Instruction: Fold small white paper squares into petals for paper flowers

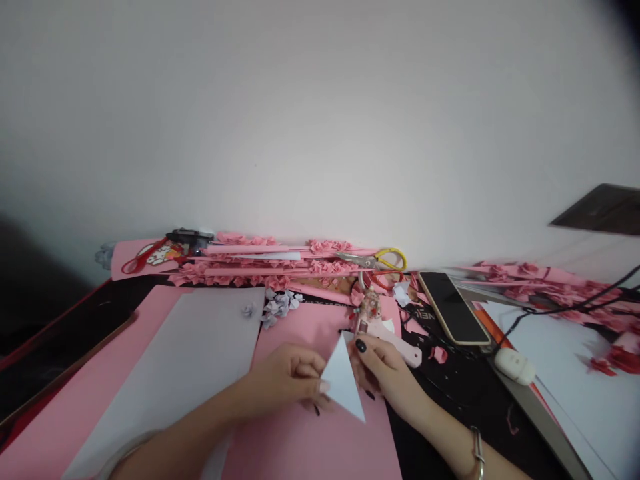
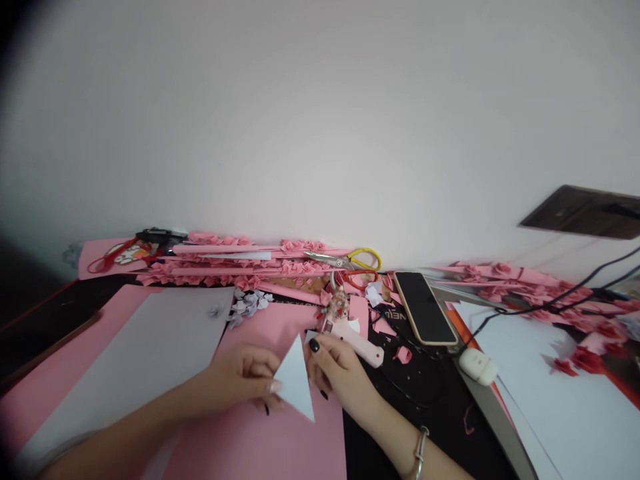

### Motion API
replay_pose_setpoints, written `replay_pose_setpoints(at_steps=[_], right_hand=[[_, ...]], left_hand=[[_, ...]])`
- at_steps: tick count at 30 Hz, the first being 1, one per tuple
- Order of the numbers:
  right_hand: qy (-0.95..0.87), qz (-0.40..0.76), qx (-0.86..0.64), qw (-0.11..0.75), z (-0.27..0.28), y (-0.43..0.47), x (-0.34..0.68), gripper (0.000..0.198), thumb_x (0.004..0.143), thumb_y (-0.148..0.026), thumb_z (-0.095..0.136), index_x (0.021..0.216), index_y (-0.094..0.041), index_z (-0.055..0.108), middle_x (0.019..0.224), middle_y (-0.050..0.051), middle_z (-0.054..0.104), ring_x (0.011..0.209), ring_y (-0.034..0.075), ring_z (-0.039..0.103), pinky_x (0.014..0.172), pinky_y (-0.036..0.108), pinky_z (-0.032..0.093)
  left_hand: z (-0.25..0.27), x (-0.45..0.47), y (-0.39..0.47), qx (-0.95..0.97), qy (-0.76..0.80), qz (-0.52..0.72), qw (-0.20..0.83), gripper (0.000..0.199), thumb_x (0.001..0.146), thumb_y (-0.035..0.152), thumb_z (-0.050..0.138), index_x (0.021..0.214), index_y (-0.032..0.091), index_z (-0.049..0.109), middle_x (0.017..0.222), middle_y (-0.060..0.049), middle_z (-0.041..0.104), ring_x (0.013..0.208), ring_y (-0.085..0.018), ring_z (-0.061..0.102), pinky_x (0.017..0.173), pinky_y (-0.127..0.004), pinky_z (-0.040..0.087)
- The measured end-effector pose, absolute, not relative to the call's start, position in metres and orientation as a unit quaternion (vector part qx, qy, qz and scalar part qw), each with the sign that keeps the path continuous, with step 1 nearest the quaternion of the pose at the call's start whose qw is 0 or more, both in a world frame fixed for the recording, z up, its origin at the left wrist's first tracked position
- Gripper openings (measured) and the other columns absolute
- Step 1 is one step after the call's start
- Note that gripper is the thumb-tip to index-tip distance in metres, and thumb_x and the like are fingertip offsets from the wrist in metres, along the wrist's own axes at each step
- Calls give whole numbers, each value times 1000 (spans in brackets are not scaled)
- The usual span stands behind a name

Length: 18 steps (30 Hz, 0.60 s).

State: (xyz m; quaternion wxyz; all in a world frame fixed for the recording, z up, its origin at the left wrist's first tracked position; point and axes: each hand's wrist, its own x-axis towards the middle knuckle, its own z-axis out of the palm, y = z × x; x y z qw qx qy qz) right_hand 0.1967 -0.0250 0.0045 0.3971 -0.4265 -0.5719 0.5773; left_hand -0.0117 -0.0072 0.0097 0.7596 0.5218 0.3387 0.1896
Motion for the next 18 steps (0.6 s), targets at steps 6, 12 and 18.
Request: replay_pose_setpoints(at_steps=[6, 12, 18], right_hand=[[-741, 317, -444, 392, 7, -36, 195, 51, 82, -26, 64, 129, -20, 46, 96, 8, 64, 72, 18, 60, 67, 30, 51], [-819, 188, -406, 360, 8, -34, 200, 37, 88, -16, 54, 125, -21, 55, 112, 11, 67, 96, 23, 64, 89, 36, 50], [-828, 175, -415, 334, 6, -33, 201, 34, 90, -18, 48, 124, -16, 57, 101, 12, 71, 82, 23, 68, 75, 35, 55]], left_hand=[[18, -14, 2, 490, 402, 264, 727, 40, 72, 39, 71, 105, 17, 65, 84, -6, 75, 81, -21, 70, 70, -28, 53], [18, -14, 1, 506, 414, 234, 720, 42, 71, 40, 71, 107, 18, 65, 82, -6, 74, 79, -21, 70, 71, -30, 53], [12, -15, 2, 514, 369, 241, 735, 44, 74, 39, 69, 112, 19, 61, 89, -6, 72, 77, -20, 69, 71, -30, 52]])
